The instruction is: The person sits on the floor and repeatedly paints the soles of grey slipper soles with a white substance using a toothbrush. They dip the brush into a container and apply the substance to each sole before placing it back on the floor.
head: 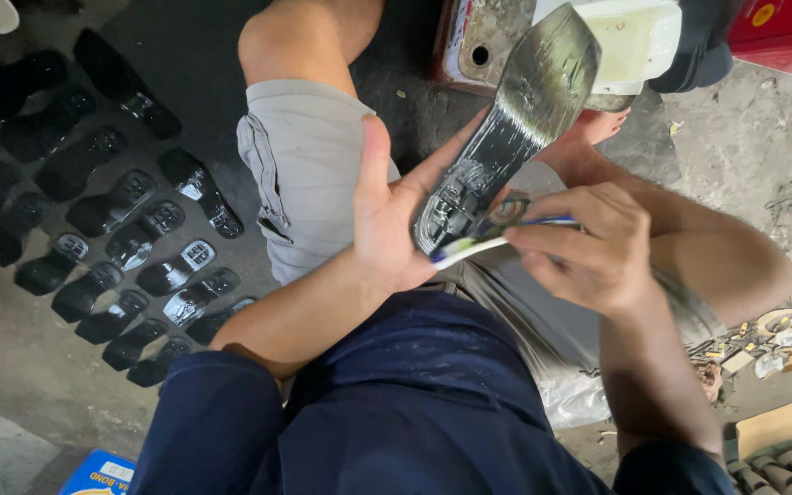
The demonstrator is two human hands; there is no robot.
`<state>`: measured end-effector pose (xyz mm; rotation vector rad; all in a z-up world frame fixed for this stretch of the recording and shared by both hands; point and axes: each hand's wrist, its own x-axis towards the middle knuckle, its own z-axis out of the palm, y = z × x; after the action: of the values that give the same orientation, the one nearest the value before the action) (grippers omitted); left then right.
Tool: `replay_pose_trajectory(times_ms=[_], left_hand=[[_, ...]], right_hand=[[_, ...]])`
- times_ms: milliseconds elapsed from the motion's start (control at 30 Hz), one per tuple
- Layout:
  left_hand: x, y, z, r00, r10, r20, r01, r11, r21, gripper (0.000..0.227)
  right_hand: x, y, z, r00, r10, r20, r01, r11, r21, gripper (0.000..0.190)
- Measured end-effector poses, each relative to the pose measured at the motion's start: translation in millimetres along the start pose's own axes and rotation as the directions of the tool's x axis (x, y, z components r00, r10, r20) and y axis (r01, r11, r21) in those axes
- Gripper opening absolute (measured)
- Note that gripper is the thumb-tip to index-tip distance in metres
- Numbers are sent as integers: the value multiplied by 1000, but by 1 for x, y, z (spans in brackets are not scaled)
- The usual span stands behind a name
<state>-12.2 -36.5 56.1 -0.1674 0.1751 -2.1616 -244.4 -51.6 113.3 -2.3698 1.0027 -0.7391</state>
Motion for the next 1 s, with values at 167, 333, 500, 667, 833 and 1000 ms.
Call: replay_pose_trajectory(times_ms=[167, 333, 500, 667, 833, 1000], left_hand=[[2, 6, 8, 981, 22, -194, -11, 998, 54, 108], [7, -2, 16, 960, 50, -275, -16, 992, 126, 115], [2, 7, 11, 964, 146, -222, -141, 989, 40, 115], [0, 23, 10, 967, 215, -135, -208, 976, 62, 109], [-8, 42, 27, 937, 314, -152, -309, 949, 59, 109], [-25, 52, 33, 926, 349, -141, -333, 935, 124, 111]], right_hand=[[-5, -8, -4, 993, 114, 4, -114, 991, 74, 14], [-26, -20, 26, 907, 389, -158, -379, 921, 92, 15], [-24, -38, 42, 904, 280, -322, -308, 951, -37, 19], [-33, -69, 37, 907, 366, -208, -329, 925, 190, 17], [-23, -75, 36, 855, 459, -241, -371, 867, 333, 14], [13, -87, 39, 928, 351, -121, -321, 923, 213, 13]])
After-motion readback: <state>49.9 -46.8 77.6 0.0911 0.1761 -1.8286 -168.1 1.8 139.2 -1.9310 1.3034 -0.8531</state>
